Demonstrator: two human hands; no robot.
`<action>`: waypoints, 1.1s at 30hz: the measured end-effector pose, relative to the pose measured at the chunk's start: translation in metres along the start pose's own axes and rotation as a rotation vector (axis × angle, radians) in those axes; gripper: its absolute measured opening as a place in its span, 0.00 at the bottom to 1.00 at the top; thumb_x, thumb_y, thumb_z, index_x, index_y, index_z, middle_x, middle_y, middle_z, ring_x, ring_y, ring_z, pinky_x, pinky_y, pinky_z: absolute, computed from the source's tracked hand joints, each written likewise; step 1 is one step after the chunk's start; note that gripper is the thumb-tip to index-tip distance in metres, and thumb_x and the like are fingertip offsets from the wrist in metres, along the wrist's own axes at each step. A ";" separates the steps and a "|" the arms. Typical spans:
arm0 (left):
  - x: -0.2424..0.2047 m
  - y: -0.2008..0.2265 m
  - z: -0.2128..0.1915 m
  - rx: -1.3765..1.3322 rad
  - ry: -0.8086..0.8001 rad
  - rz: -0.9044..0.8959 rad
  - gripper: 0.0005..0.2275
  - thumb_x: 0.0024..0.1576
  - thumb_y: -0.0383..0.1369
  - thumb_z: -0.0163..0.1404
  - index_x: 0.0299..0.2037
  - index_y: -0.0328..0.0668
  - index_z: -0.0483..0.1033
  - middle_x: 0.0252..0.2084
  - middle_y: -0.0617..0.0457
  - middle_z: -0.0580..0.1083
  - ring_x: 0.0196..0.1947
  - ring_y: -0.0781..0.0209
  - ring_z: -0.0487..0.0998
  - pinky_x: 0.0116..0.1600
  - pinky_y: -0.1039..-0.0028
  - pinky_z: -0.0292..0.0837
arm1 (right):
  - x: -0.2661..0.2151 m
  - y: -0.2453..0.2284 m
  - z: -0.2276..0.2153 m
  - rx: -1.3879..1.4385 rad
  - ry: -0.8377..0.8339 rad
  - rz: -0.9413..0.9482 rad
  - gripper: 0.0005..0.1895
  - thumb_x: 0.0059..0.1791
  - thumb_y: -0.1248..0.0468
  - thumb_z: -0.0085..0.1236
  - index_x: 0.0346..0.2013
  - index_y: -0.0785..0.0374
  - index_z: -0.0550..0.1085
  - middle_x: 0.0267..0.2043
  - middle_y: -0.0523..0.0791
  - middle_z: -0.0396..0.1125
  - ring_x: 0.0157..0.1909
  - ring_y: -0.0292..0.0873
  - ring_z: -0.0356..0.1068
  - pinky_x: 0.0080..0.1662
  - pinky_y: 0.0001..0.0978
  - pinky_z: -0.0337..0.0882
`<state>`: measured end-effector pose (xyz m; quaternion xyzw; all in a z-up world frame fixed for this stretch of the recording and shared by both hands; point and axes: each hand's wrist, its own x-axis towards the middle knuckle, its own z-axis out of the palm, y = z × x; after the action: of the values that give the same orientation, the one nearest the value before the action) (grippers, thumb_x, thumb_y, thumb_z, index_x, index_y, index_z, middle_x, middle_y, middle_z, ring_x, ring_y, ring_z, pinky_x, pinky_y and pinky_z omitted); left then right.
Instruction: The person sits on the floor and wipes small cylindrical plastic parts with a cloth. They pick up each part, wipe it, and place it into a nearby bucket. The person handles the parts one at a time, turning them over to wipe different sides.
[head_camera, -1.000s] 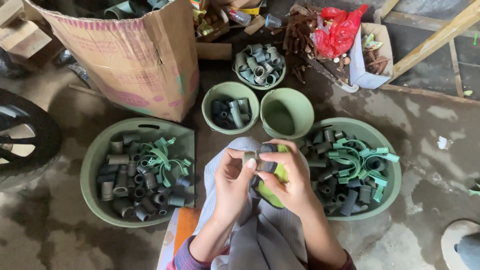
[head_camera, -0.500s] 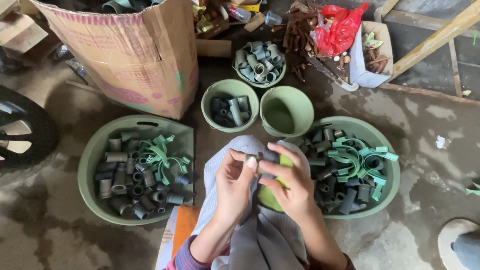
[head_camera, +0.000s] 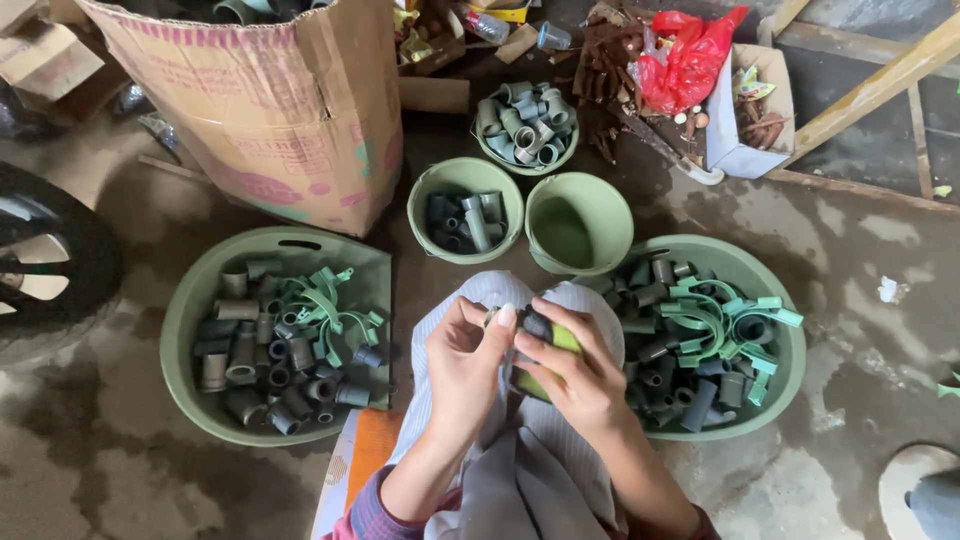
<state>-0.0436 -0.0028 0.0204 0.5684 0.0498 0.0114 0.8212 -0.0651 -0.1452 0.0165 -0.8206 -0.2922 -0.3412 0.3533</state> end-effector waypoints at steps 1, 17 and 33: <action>-0.001 -0.001 0.001 0.000 0.002 -0.005 0.13 0.59 0.31 0.56 0.24 0.48 0.66 0.21 0.61 0.68 0.25 0.74 0.66 0.35 0.79 0.63 | -0.003 0.000 0.002 0.001 -0.004 0.003 0.19 0.49 0.73 0.67 0.53 0.65 0.73 0.59 0.64 0.66 0.56 0.59 0.73 0.57 0.45 0.79; -0.006 -0.014 0.005 -0.055 -0.240 0.340 0.20 0.60 0.47 0.55 0.52 0.40 0.70 0.52 0.48 0.72 0.55 0.57 0.72 0.61 0.69 0.67 | 0.007 -0.015 0.015 0.099 0.298 0.372 0.10 0.58 0.65 0.44 0.45 0.69 0.71 0.51 0.59 0.73 0.55 0.56 0.77 0.59 0.42 0.76; 0.005 -0.059 -0.001 -0.318 -0.102 -0.070 0.16 0.64 0.40 0.47 0.54 0.36 0.72 0.42 0.39 0.79 0.34 0.62 0.80 0.39 0.69 0.82 | 0.003 0.009 0.008 0.132 0.370 0.182 0.05 0.52 0.68 0.57 0.34 0.67 0.77 0.36 0.51 0.78 0.39 0.50 0.74 0.48 0.40 0.76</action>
<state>-0.0407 -0.0226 -0.0354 0.4290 0.0255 -0.0385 0.9021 -0.0535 -0.1435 0.0112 -0.7421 -0.1686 -0.4330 0.4830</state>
